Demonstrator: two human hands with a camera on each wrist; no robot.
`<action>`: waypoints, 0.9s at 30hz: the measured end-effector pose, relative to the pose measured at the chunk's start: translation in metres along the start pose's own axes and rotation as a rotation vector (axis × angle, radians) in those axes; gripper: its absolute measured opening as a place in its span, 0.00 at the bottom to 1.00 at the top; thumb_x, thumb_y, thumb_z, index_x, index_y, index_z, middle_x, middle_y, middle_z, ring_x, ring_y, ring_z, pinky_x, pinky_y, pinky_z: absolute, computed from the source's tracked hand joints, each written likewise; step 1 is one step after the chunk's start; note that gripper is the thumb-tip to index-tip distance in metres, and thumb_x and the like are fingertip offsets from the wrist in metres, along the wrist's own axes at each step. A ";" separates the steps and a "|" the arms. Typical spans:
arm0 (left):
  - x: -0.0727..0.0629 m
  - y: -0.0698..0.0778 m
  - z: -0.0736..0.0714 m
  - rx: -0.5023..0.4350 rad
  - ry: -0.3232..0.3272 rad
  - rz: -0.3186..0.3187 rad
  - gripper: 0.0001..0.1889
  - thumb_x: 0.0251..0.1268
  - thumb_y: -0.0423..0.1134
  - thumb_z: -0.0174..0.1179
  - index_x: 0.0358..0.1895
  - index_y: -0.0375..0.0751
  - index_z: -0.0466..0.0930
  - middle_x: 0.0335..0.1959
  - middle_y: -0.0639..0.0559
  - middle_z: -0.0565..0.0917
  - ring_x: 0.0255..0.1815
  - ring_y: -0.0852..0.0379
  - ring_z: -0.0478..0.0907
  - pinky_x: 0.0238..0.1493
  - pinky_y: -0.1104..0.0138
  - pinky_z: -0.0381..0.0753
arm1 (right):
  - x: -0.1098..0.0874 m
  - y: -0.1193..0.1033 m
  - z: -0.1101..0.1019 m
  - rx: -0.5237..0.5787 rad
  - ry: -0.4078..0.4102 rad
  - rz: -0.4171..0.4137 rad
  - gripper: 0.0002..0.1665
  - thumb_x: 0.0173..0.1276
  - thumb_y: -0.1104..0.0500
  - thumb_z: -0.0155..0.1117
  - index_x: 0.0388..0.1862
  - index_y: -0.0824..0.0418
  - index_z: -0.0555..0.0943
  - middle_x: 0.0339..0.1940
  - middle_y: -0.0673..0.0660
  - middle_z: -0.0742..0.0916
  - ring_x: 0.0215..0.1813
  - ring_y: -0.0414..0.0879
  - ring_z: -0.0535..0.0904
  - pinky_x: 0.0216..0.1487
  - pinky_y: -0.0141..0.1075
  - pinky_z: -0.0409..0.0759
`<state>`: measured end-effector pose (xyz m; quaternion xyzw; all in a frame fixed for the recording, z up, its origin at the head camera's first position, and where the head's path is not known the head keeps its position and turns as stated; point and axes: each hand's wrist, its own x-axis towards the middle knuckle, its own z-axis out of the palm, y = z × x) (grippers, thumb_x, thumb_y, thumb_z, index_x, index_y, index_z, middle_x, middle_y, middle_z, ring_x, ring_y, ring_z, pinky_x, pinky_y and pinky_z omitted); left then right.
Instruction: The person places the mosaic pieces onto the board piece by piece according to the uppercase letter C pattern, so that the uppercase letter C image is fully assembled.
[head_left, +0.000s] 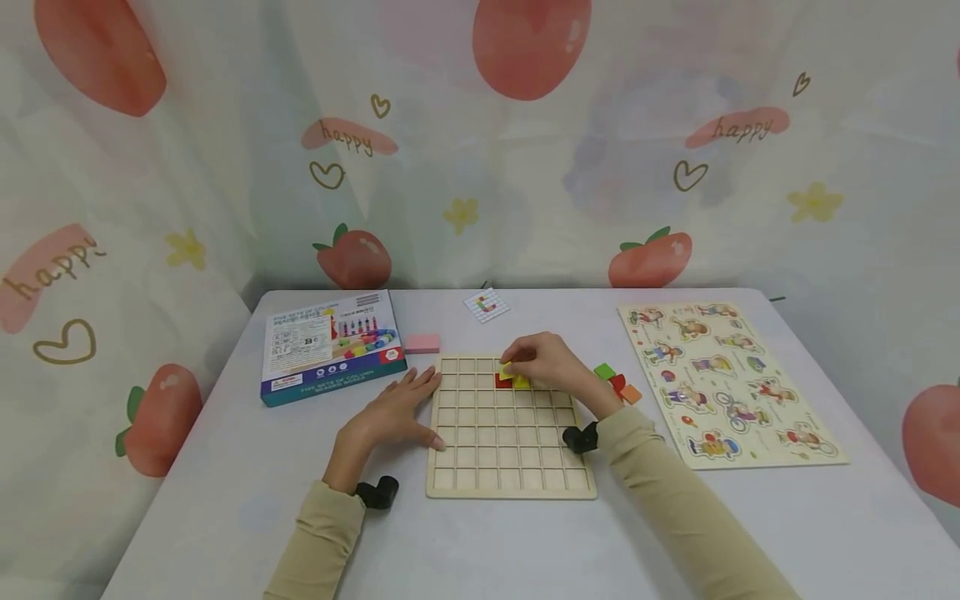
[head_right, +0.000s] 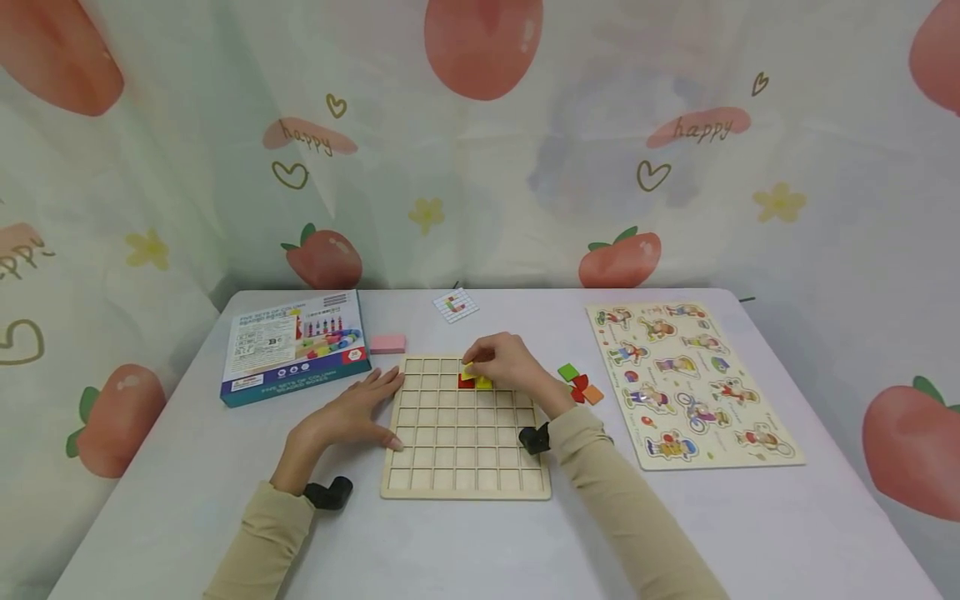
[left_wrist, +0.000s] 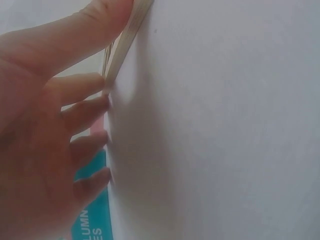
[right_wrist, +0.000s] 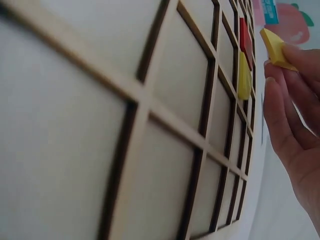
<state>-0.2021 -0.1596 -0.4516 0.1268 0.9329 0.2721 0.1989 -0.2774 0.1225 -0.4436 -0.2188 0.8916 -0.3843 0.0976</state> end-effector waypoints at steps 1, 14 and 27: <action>0.000 0.000 0.000 -0.002 0.000 -0.001 0.58 0.50 0.52 0.80 0.83 0.47 0.55 0.86 0.51 0.50 0.87 0.43 0.37 0.85 0.44 0.39 | 0.001 -0.002 0.001 0.003 -0.003 0.004 0.07 0.67 0.62 0.72 0.43 0.62 0.89 0.43 0.56 0.91 0.43 0.46 0.84 0.51 0.40 0.84; 0.001 -0.001 0.001 0.008 -0.001 -0.003 0.57 0.51 0.54 0.79 0.83 0.48 0.55 0.86 0.52 0.50 0.87 0.43 0.38 0.84 0.43 0.40 | 0.012 -0.012 0.015 0.001 -0.033 -0.015 0.05 0.68 0.62 0.72 0.41 0.59 0.91 0.41 0.54 0.93 0.47 0.47 0.88 0.56 0.45 0.85; 0.000 0.000 0.000 0.006 -0.001 -0.008 0.57 0.50 0.55 0.79 0.83 0.49 0.55 0.86 0.53 0.51 0.87 0.44 0.38 0.85 0.44 0.40 | 0.017 -0.013 0.021 -0.047 -0.098 -0.025 0.04 0.68 0.62 0.72 0.39 0.57 0.92 0.39 0.52 0.93 0.40 0.40 0.84 0.45 0.34 0.82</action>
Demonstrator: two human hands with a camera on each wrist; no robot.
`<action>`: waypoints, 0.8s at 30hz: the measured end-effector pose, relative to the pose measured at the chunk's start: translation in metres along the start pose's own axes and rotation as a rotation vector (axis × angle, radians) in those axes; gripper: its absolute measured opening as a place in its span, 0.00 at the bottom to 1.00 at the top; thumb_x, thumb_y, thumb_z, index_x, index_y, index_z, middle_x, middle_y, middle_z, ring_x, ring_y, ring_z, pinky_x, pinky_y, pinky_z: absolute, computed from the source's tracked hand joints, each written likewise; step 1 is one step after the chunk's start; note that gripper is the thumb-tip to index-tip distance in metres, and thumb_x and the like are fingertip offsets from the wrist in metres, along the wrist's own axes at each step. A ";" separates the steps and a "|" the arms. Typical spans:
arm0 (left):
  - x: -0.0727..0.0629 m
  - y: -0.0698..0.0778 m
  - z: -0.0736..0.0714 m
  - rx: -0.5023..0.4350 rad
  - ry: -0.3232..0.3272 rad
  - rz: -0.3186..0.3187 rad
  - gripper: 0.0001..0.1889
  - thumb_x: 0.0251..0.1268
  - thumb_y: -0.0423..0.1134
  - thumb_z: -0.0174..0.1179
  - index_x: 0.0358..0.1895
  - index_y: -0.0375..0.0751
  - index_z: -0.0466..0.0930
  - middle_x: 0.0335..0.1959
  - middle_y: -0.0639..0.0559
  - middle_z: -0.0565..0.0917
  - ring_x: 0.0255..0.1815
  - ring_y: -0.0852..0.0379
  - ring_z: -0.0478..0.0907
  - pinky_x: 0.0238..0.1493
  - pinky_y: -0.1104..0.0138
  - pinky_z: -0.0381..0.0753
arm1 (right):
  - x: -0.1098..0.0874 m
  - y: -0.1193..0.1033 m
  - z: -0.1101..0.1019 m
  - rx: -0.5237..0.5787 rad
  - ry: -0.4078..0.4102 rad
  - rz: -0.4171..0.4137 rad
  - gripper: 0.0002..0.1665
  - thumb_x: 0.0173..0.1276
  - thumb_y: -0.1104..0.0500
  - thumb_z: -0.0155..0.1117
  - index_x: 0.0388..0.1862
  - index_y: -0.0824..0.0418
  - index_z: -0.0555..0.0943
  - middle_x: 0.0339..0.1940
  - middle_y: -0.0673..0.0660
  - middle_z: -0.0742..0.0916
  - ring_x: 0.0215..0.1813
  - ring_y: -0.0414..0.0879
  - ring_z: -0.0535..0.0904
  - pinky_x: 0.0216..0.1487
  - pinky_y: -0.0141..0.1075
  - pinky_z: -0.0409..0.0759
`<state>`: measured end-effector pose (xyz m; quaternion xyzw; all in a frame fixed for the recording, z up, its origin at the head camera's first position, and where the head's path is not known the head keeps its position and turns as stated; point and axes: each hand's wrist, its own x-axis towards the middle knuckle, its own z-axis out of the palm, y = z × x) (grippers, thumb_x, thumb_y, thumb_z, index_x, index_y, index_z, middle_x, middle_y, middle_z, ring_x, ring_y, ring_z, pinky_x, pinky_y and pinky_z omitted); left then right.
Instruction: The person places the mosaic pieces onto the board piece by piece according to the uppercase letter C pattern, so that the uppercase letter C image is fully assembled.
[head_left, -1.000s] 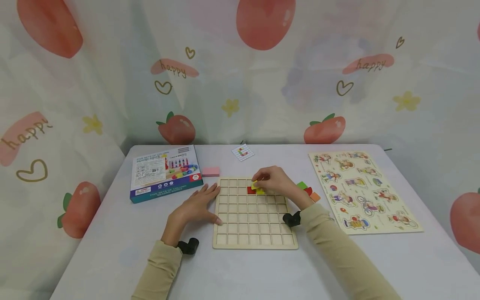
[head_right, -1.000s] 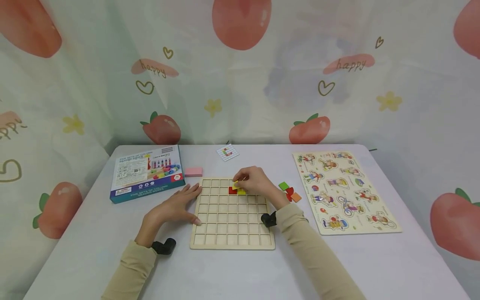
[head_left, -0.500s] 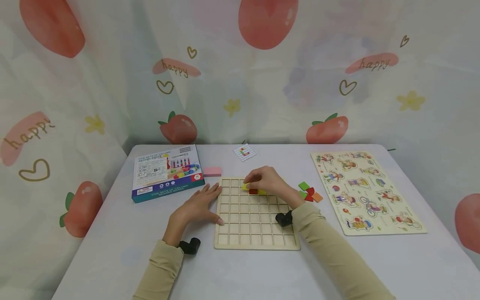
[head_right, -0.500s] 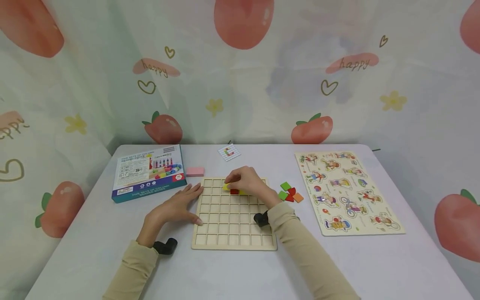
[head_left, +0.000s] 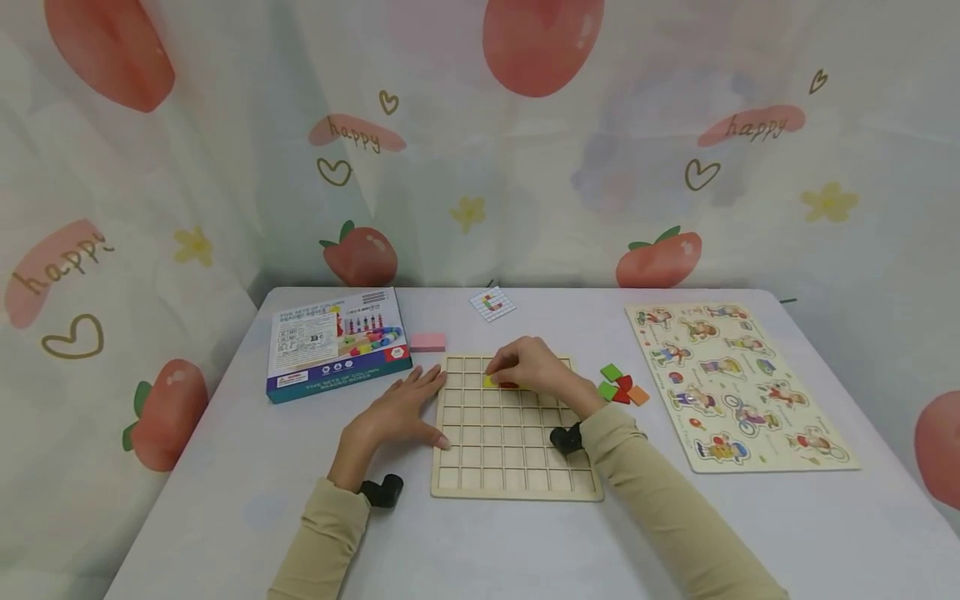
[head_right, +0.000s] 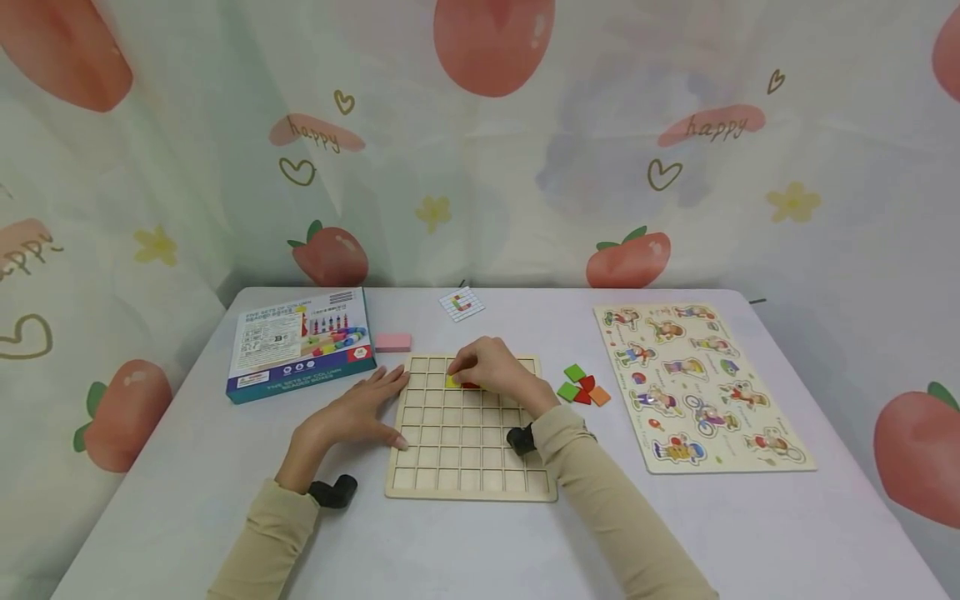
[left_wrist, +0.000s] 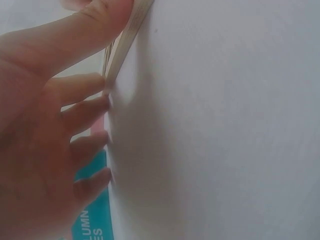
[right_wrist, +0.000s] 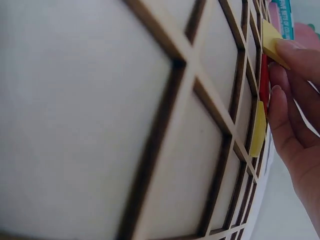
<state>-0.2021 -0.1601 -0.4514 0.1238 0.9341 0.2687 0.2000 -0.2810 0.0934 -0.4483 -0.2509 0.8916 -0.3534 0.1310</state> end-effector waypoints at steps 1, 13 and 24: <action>0.000 0.000 0.000 0.001 0.000 -0.002 0.57 0.50 0.55 0.79 0.83 0.49 0.55 0.86 0.53 0.51 0.87 0.44 0.38 0.84 0.43 0.40 | 0.000 0.000 0.000 0.000 -0.001 0.002 0.04 0.68 0.62 0.72 0.39 0.57 0.92 0.40 0.52 0.93 0.41 0.41 0.84 0.46 0.35 0.83; 0.001 0.000 0.000 0.016 0.005 0.005 0.58 0.50 0.54 0.79 0.83 0.48 0.55 0.86 0.52 0.51 0.87 0.43 0.38 0.84 0.42 0.41 | 0.001 -0.002 0.003 -0.095 -0.001 -0.070 0.06 0.69 0.65 0.70 0.40 0.61 0.92 0.39 0.54 0.89 0.43 0.45 0.85 0.47 0.38 0.84; 0.001 0.001 0.000 0.011 0.004 0.001 0.57 0.49 0.53 0.80 0.83 0.48 0.56 0.86 0.52 0.51 0.87 0.43 0.38 0.84 0.43 0.41 | -0.012 0.000 -0.008 -0.064 0.073 -0.013 0.10 0.72 0.64 0.66 0.48 0.61 0.89 0.49 0.57 0.91 0.50 0.51 0.85 0.56 0.45 0.85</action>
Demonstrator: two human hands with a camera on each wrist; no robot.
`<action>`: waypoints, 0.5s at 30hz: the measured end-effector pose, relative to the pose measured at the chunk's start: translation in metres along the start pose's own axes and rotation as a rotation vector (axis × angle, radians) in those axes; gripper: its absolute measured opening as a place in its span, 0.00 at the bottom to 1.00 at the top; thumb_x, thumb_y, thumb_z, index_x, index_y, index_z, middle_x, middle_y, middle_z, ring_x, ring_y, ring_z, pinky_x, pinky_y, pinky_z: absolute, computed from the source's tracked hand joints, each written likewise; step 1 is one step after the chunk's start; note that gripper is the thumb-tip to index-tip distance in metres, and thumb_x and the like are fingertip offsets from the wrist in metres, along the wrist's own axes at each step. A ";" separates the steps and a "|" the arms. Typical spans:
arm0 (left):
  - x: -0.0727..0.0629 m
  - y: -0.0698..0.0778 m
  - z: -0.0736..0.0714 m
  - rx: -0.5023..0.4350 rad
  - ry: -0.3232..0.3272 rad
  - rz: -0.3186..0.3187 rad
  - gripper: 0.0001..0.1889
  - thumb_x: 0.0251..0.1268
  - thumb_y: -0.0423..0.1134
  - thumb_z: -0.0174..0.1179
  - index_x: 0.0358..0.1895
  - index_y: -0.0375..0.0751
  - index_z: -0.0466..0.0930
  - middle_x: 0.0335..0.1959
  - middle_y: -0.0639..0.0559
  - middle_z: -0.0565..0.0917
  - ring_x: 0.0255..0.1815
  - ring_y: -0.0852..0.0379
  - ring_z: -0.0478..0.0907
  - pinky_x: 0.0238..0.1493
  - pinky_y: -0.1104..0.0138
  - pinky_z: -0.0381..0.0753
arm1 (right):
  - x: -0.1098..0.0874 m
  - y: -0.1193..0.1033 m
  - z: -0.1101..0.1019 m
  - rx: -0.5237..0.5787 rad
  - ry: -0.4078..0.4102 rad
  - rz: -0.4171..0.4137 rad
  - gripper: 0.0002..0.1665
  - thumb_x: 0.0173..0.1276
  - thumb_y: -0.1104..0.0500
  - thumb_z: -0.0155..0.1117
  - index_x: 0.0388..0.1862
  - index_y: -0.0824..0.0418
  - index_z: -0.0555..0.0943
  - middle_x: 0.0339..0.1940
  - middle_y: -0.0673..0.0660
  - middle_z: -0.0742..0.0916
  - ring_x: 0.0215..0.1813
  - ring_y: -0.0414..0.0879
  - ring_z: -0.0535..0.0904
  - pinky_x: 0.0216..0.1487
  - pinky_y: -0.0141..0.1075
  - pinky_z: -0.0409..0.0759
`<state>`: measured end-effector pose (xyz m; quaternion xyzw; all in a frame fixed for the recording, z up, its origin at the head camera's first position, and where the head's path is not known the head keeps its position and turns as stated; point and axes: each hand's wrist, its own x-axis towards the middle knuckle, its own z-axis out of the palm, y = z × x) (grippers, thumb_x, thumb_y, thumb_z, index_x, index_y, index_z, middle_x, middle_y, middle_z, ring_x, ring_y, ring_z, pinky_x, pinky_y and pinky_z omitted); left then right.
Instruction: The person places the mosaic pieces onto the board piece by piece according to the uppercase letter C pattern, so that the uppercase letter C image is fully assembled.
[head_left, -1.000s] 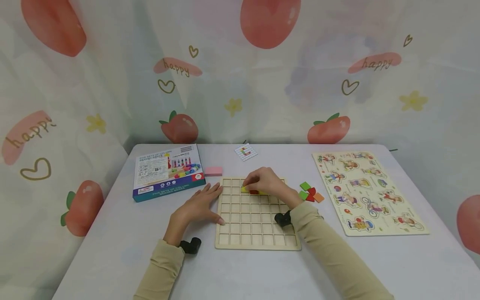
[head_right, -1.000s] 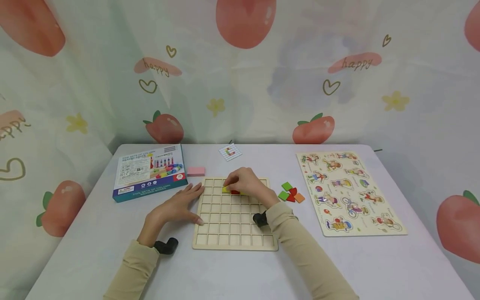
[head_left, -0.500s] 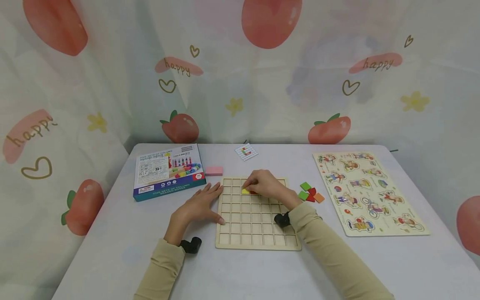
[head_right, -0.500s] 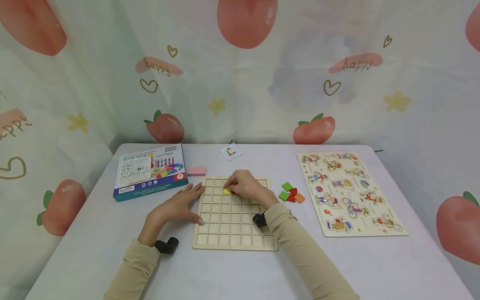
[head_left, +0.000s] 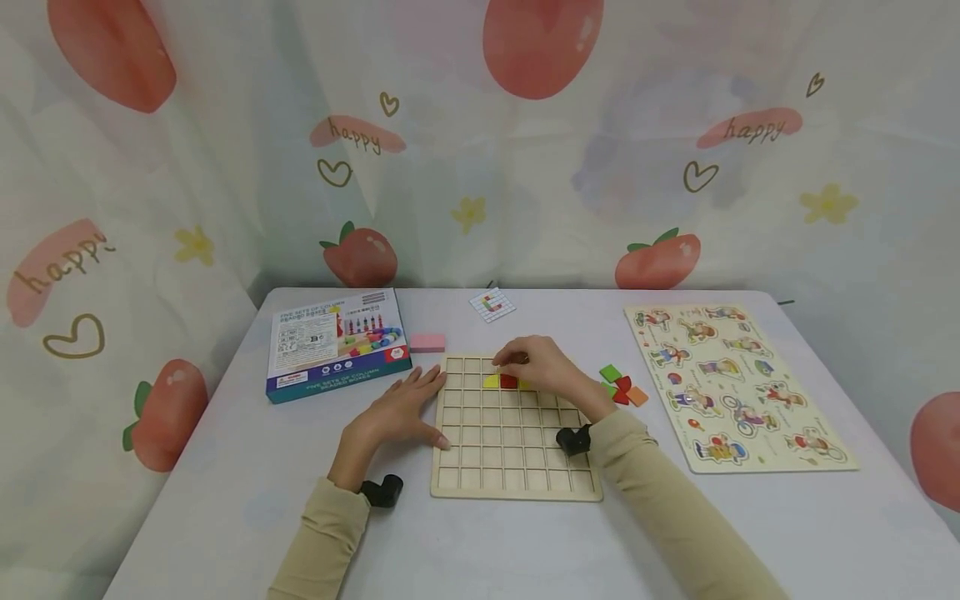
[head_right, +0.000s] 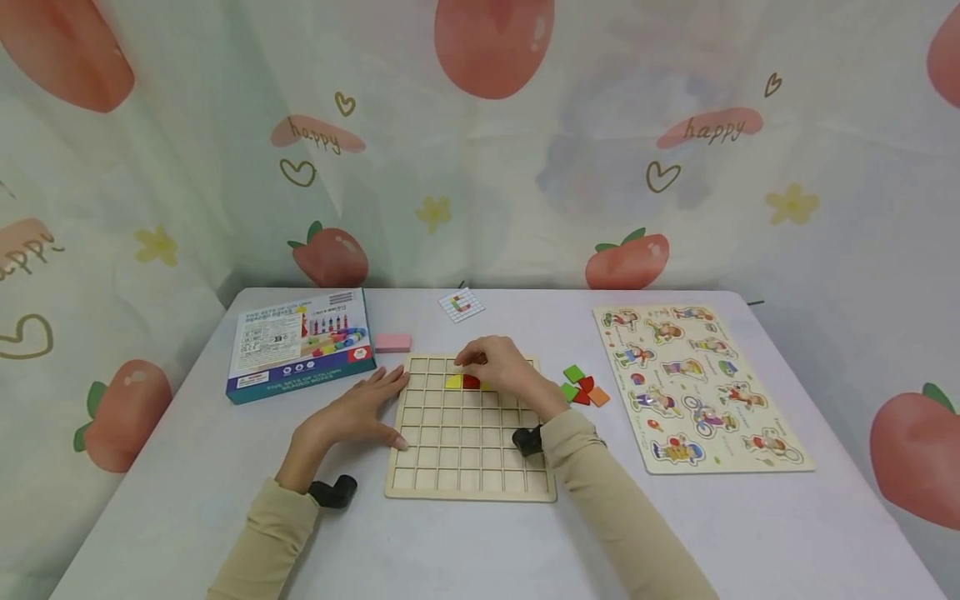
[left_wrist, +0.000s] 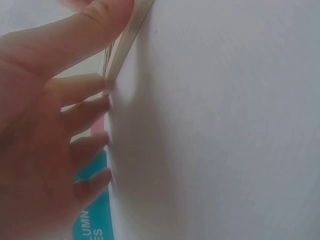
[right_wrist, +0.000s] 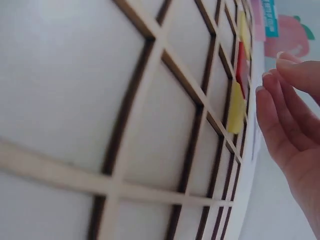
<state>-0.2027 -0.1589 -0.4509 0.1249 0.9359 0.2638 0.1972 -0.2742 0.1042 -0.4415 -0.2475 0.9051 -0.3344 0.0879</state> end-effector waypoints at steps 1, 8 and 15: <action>0.000 0.000 0.000 -0.001 0.000 0.000 0.57 0.49 0.53 0.80 0.83 0.48 0.56 0.86 0.52 0.51 0.87 0.43 0.38 0.84 0.43 0.41 | -0.002 0.001 -0.001 0.006 0.010 0.006 0.10 0.72 0.64 0.66 0.48 0.61 0.89 0.48 0.57 0.91 0.50 0.51 0.85 0.55 0.45 0.85; 0.000 0.000 0.001 -0.003 0.003 -0.004 0.57 0.49 0.53 0.80 0.83 0.48 0.56 0.86 0.52 0.51 0.87 0.44 0.38 0.85 0.44 0.40 | -0.023 0.010 -0.012 0.064 0.074 0.027 0.11 0.73 0.61 0.66 0.51 0.60 0.89 0.47 0.57 0.91 0.45 0.50 0.85 0.49 0.44 0.85; 0.001 0.000 0.002 0.008 0.004 0.001 0.57 0.50 0.53 0.80 0.83 0.48 0.56 0.86 0.52 0.51 0.87 0.43 0.38 0.85 0.44 0.41 | -0.041 0.019 -0.025 0.080 0.153 0.037 0.12 0.73 0.60 0.67 0.52 0.60 0.88 0.47 0.58 0.91 0.45 0.51 0.87 0.46 0.42 0.85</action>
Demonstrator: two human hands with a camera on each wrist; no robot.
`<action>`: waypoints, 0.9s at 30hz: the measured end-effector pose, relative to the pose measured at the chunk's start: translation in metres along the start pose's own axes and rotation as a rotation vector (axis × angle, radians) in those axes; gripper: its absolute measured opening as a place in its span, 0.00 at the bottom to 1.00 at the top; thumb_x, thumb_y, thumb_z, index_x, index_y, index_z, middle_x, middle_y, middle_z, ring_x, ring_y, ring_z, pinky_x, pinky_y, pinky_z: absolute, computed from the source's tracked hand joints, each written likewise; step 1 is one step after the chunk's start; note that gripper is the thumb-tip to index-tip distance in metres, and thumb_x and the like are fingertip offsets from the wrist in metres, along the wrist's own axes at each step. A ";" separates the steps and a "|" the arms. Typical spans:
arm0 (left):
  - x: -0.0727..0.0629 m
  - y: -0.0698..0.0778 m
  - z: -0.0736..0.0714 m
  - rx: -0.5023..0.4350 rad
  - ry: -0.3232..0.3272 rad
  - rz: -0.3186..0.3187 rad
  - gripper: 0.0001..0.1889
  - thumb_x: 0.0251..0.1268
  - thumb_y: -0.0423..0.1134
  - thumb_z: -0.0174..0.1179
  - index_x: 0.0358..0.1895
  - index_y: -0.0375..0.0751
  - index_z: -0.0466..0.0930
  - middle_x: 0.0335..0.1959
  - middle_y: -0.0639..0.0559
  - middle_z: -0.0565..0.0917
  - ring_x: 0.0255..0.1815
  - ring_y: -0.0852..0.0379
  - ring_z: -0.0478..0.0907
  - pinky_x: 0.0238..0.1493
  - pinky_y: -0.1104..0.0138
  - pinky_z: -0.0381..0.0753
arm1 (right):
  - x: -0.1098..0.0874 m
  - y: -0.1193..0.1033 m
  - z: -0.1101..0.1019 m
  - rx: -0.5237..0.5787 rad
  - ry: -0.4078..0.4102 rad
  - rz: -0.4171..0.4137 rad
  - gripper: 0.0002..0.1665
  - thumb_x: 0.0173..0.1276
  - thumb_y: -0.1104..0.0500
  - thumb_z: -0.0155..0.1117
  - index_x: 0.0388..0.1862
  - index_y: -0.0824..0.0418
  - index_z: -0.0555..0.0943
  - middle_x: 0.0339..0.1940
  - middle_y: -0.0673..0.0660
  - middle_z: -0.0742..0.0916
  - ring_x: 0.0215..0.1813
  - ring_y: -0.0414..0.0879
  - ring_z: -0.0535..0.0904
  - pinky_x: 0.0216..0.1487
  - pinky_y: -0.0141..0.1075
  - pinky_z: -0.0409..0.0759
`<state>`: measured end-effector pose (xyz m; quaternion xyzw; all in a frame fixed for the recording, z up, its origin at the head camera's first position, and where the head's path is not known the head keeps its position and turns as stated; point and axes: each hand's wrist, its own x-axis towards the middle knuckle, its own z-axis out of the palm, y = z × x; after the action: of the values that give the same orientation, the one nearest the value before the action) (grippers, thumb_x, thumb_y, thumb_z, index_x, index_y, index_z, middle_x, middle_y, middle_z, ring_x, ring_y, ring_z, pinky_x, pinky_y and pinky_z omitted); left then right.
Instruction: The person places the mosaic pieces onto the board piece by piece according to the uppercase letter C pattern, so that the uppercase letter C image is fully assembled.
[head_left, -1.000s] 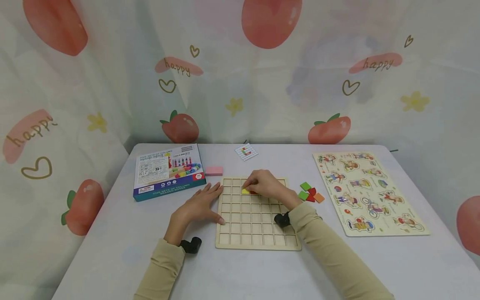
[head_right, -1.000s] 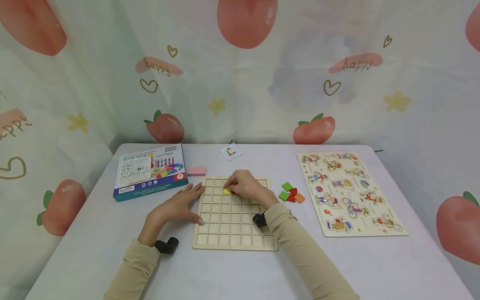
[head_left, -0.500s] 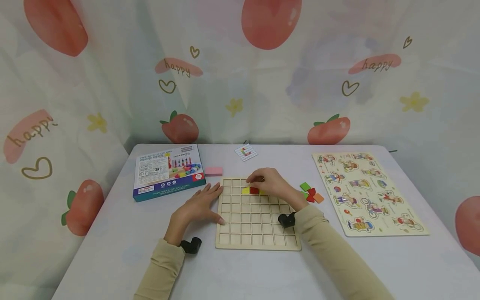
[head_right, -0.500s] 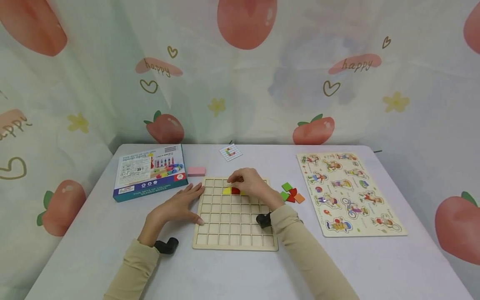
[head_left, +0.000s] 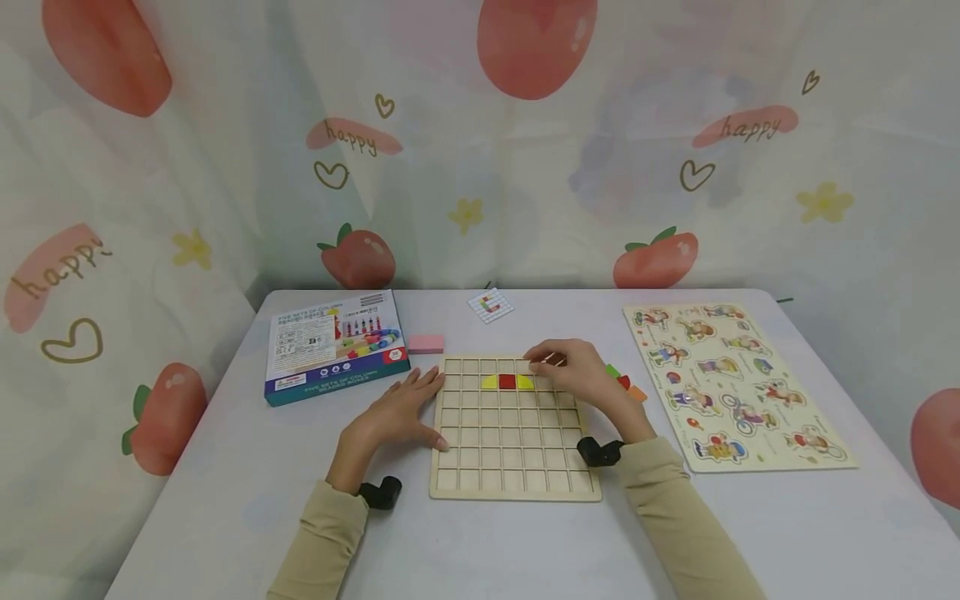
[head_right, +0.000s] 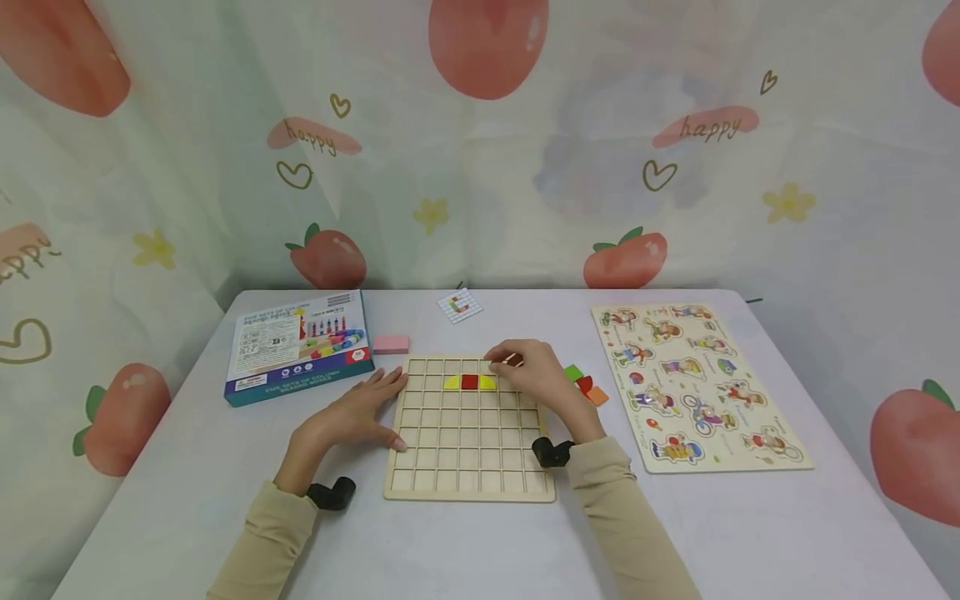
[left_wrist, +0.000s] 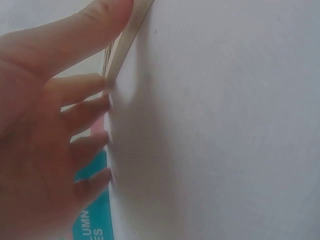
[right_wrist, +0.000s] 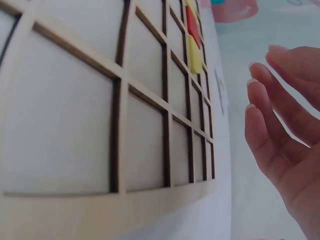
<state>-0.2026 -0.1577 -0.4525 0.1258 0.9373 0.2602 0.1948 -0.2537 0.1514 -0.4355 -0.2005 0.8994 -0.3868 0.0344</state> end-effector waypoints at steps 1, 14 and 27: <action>0.000 0.000 0.000 0.000 0.000 0.000 0.57 0.50 0.53 0.80 0.83 0.48 0.56 0.86 0.52 0.51 0.87 0.43 0.38 0.85 0.44 0.41 | -0.001 0.002 -0.002 0.004 0.012 0.003 0.12 0.73 0.59 0.67 0.52 0.60 0.88 0.47 0.58 0.91 0.45 0.52 0.87 0.45 0.41 0.84; 0.000 0.000 0.000 0.000 -0.004 0.003 0.58 0.50 0.53 0.80 0.83 0.47 0.55 0.86 0.52 0.50 0.87 0.43 0.38 0.85 0.44 0.41 | -0.019 0.028 -0.023 -0.001 0.110 0.063 0.14 0.74 0.56 0.67 0.54 0.61 0.87 0.50 0.61 0.90 0.46 0.52 0.85 0.45 0.40 0.81; -0.001 0.000 -0.002 -0.002 -0.008 -0.001 0.58 0.49 0.53 0.80 0.83 0.46 0.54 0.86 0.50 0.50 0.87 0.42 0.38 0.84 0.43 0.41 | -0.030 0.049 -0.045 -0.003 0.119 0.143 0.17 0.74 0.55 0.67 0.56 0.62 0.86 0.51 0.60 0.91 0.48 0.53 0.85 0.44 0.39 0.82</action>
<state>-0.2022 -0.1586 -0.4505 0.1263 0.9363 0.2605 0.1988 -0.2527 0.2237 -0.4415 -0.1125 0.9125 -0.3932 0.0083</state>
